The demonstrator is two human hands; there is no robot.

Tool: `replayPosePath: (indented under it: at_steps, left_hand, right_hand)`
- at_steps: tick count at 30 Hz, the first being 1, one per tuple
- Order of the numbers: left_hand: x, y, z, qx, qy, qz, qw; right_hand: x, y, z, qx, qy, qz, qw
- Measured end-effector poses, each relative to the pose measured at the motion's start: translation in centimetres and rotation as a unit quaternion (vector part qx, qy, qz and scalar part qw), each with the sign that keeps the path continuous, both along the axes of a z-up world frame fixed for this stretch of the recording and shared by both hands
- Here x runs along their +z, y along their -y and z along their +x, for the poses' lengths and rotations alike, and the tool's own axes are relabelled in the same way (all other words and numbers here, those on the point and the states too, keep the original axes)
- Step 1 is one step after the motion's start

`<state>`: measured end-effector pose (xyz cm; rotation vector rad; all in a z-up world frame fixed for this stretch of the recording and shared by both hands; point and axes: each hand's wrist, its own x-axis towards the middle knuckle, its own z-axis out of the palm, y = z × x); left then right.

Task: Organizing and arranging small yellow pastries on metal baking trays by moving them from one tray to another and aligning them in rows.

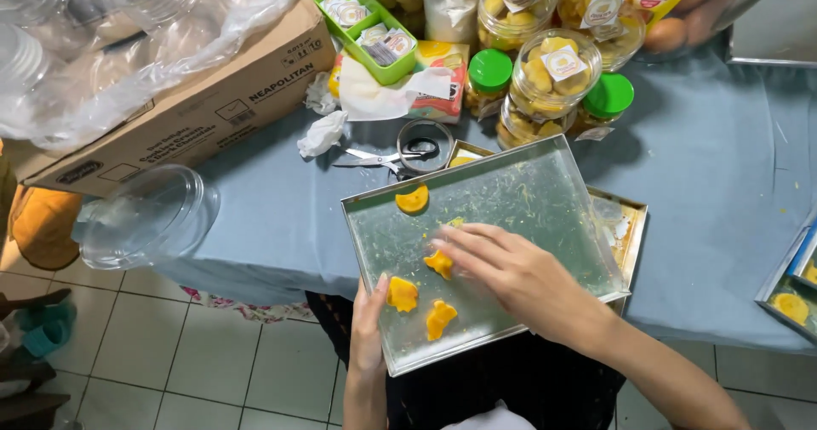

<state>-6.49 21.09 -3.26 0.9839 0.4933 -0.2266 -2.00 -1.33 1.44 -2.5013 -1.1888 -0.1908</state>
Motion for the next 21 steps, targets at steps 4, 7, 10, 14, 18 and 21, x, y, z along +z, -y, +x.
replayPosePath:
  at_steps: [4,7,10,14,18,21]
  left_hand:
    - [-0.4,-0.4,-0.6,0.064,0.006,-0.05,0.997]
    - [-1.4,-1.2,-0.9,0.109,0.03,-0.032,0.993]
    - [-3.8,-2.7,-0.8,0.185,-0.005,-0.005,0.983]
    - [-5.1,-4.4,-0.3,0.265,-0.001,0.008,0.964]
    - [-4.1,-4.3,0.5,0.327,-0.007,0.031,0.944]
    - [-3.1,-3.3,0.7,0.341,0.007,0.007,0.94]
  right_hand:
    - [-3.6,-3.4,2.1,0.022,0.078,-0.044,0.996]
    - [-1.9,-2.7,2.9,0.045,-0.073,0.073,0.994]
    - [2.2,0.6,2.2,-0.045,-0.18,0.192,0.964]
    - [1.2,7.0,0.7,-0.323,-0.158,0.251,0.899]
    - [-5.3,11.0,1.3,-0.461,-0.355,0.16,0.797]
    - [-6.0,10.2,1.5,-0.484,-0.427,0.135,0.751]
